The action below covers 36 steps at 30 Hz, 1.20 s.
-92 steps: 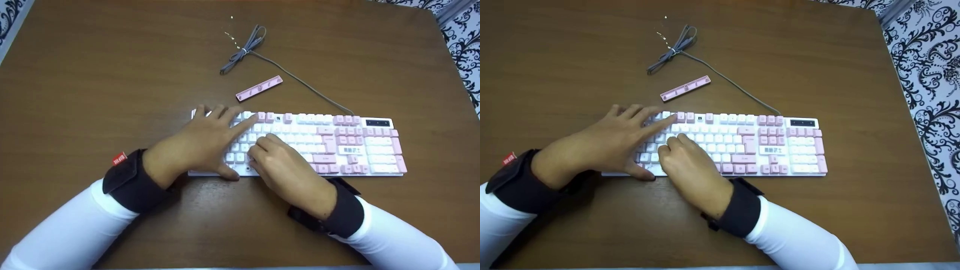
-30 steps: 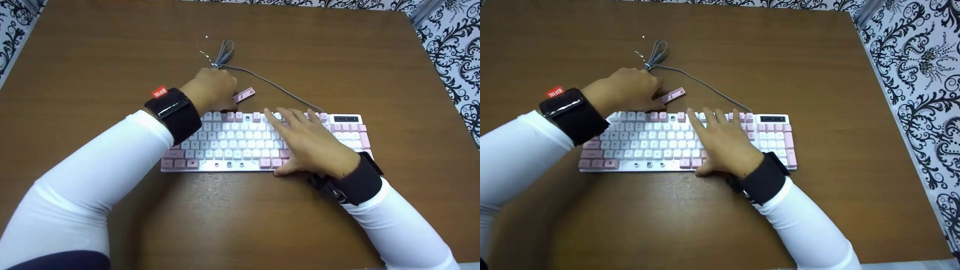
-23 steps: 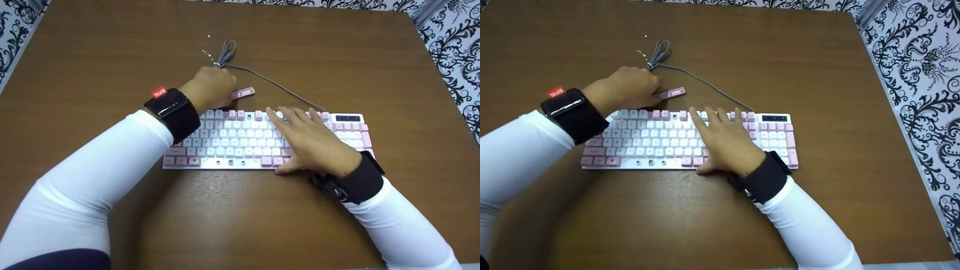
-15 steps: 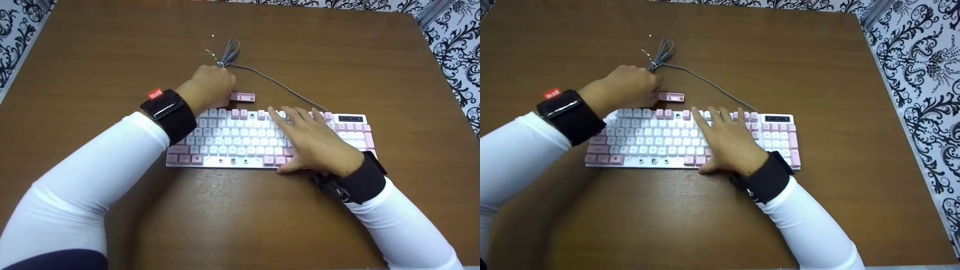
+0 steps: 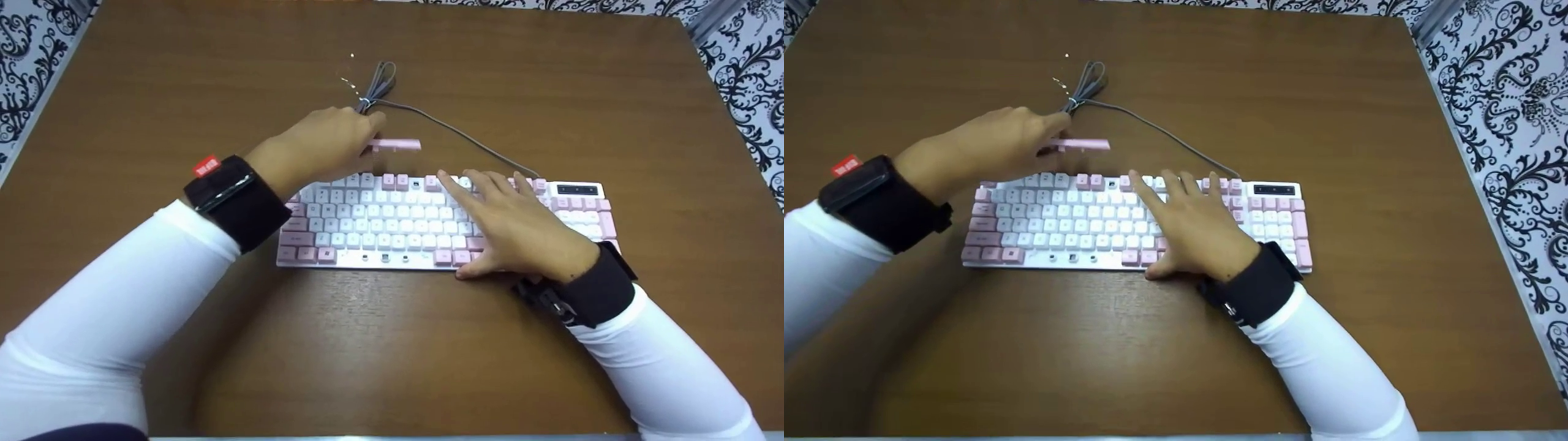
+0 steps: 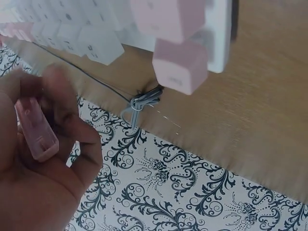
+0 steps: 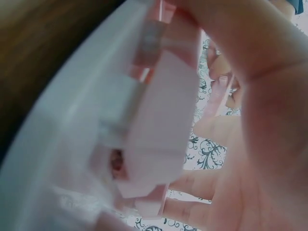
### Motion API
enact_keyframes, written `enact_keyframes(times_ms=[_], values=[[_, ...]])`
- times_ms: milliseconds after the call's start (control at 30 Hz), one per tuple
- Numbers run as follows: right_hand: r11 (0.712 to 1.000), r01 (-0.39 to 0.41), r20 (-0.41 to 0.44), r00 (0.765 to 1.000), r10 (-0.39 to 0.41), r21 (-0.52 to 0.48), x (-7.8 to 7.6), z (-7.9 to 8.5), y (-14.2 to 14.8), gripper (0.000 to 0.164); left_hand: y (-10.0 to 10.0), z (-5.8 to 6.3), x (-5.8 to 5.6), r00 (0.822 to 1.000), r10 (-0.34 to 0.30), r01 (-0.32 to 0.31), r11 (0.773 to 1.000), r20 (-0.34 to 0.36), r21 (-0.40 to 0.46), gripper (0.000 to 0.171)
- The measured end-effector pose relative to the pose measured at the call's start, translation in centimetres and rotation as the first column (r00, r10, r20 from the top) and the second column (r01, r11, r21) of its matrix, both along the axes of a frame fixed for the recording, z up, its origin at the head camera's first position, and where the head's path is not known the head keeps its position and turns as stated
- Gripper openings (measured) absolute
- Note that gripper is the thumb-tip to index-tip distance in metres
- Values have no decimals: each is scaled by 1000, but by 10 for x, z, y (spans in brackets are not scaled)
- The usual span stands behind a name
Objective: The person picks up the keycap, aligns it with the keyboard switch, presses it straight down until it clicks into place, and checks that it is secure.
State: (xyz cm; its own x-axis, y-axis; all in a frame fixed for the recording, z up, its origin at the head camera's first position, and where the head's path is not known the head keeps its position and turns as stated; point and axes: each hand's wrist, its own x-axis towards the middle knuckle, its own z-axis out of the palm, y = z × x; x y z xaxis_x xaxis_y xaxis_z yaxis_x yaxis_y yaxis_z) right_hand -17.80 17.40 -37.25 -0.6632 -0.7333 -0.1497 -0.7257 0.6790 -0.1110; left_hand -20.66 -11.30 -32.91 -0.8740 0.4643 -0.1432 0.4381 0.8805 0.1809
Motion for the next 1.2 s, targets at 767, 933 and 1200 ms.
enact_keyframes(times_ms=[767, 933, 1200], values=[[1000, 15, -1, 1000, -15, 11, -5, 0, 0, 136, -4, 1, 41, 999, 35, -39, 986, 27, 165, 29], [1000, 13, 10, 1000, -13, 8, -4, 0, 0, 135, 1, 0, 50, 1000, -6, 11, 981, -26, 196, 25], [1000, -8, -21, 1000, 8, 1, -4, 0, -1, 136, 11, -2, 68, 991, -18, 43, 981, -133, 187, 22]])
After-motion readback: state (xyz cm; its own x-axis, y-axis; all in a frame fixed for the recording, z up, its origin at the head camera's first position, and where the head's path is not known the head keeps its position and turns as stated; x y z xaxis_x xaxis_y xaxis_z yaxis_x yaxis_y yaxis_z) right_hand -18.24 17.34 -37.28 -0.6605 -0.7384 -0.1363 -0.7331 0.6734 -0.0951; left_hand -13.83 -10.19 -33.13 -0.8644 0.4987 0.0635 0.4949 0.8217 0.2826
